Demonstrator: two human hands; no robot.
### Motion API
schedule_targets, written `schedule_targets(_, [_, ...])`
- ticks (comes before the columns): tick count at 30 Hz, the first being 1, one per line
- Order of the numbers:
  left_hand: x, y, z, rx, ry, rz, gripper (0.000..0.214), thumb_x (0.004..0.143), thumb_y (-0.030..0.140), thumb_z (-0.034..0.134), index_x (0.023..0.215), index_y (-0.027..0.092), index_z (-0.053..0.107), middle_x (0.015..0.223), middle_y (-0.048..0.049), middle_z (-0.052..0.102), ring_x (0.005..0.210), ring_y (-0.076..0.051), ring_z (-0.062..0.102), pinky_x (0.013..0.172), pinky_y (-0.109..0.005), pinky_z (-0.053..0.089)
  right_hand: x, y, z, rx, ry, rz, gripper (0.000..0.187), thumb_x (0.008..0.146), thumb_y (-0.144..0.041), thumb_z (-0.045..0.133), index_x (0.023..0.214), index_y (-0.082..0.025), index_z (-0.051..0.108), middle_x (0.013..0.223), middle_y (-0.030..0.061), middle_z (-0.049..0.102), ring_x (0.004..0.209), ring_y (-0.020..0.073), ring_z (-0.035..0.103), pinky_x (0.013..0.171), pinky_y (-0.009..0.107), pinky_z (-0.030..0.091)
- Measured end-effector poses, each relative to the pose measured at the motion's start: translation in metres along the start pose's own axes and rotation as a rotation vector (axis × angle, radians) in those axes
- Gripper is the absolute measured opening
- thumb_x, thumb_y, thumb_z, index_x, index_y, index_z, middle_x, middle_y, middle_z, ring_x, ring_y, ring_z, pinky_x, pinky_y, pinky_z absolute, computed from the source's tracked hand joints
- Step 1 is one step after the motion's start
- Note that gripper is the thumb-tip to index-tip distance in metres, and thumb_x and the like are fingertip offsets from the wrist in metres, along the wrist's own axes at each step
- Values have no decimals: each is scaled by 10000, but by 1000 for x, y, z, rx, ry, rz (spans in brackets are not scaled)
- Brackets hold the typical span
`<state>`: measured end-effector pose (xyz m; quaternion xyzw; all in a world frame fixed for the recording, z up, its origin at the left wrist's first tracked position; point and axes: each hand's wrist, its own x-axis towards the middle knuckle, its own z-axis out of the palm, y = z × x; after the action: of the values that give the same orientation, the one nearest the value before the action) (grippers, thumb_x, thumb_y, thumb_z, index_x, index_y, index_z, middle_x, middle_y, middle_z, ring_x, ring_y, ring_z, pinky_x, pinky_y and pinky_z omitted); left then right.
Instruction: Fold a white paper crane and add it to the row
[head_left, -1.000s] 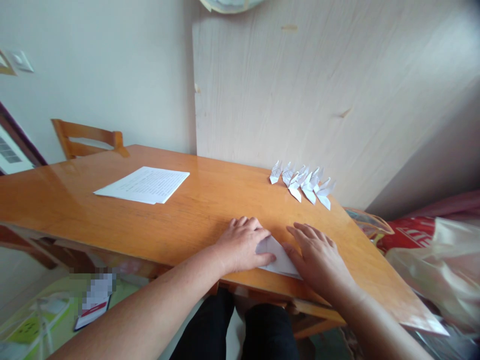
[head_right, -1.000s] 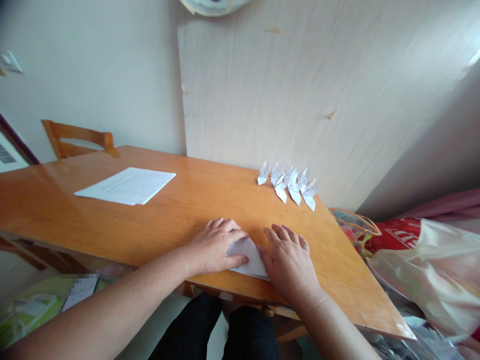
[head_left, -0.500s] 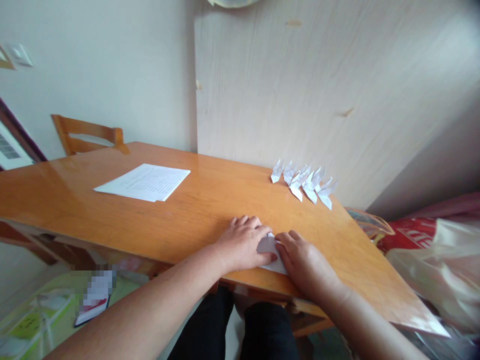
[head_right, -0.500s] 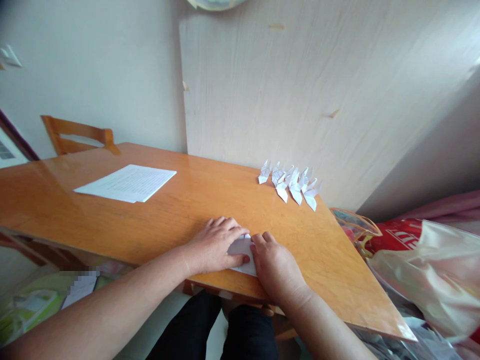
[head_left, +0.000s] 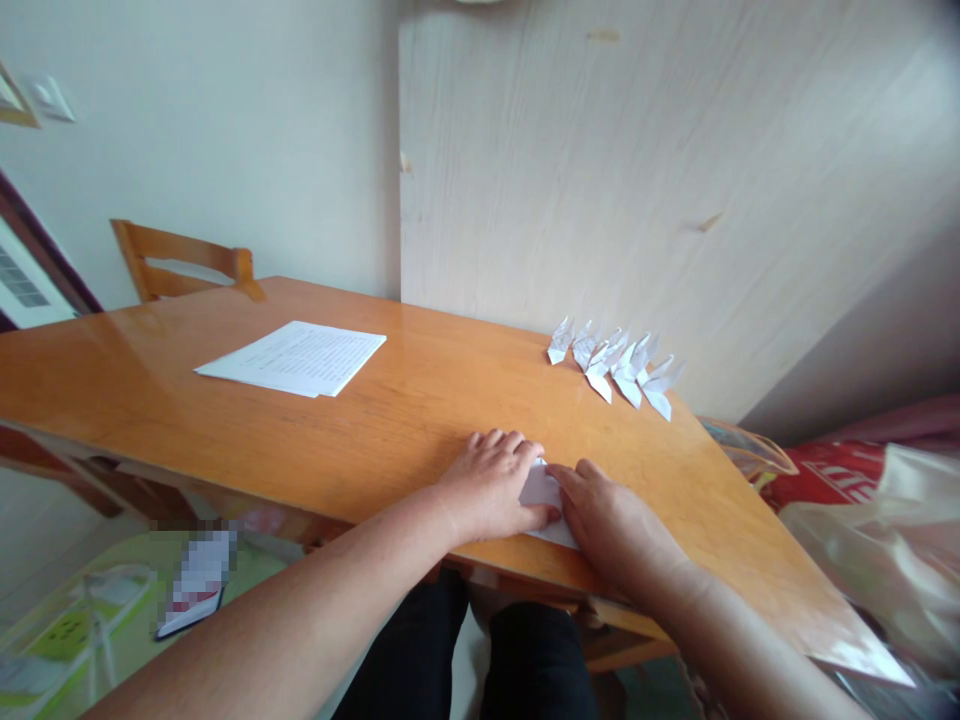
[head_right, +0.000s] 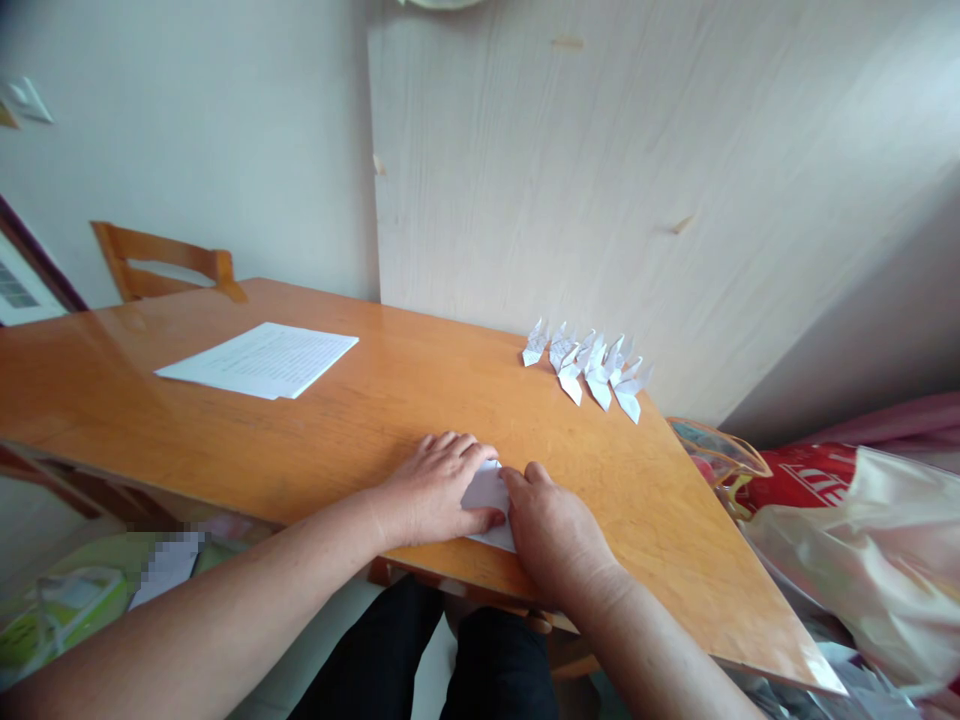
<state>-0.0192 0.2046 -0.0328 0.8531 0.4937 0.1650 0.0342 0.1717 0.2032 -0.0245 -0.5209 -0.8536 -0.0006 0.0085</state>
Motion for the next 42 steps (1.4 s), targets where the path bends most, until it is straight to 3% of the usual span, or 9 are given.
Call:
schedule_targets(14, [-1,0,-1,-31,9,12,635,853,649,577,1334,242,502,1285,-105,596,1188,-323,519,1006,-463,378,11,6,-5,39,-33,-84,383,920,-125,464,1273,-160,609,1089,140,732,985,229,702,896,315,490])
schedule_targets(23, [-2,1,-4,-68,-29,62,734,907,597,537,1521,271,302,1435,-95,555,1307,-323,448,1045,-496,322,12,13,-2,75,12,-142,447,903,-144,474,1334,-164,592,1126,134,737,1008,241,707,919,337,506])
schedule_targets(30, [-2,2,-4,-23,-25,57,648,881,603,568,1436,291,441,1373,-83,614,1339,-332,422,1066,-551,276,11,18,-3,178,19,-134,345,928,-150,434,1190,-138,657,1060,123,749,986,221,704,911,317,495])
schedule_targets(36, [-3,1,-5,-27,-33,84,513,900,597,546,1323,308,569,1346,-42,638,1355,-328,411,1092,-556,270,3,23,-10,160,32,-167,309,916,-151,448,1098,-186,696,1022,78,756,931,195,698,880,294,496])
schedule_targets(42, [-2,-1,0,-52,-8,70,479,869,607,589,1266,339,615,1370,-16,628,1400,-346,369,1161,-647,117,-10,25,-19,137,22,-152,331,925,-153,441,1104,-202,715,999,77,760,923,203,704,884,303,506])
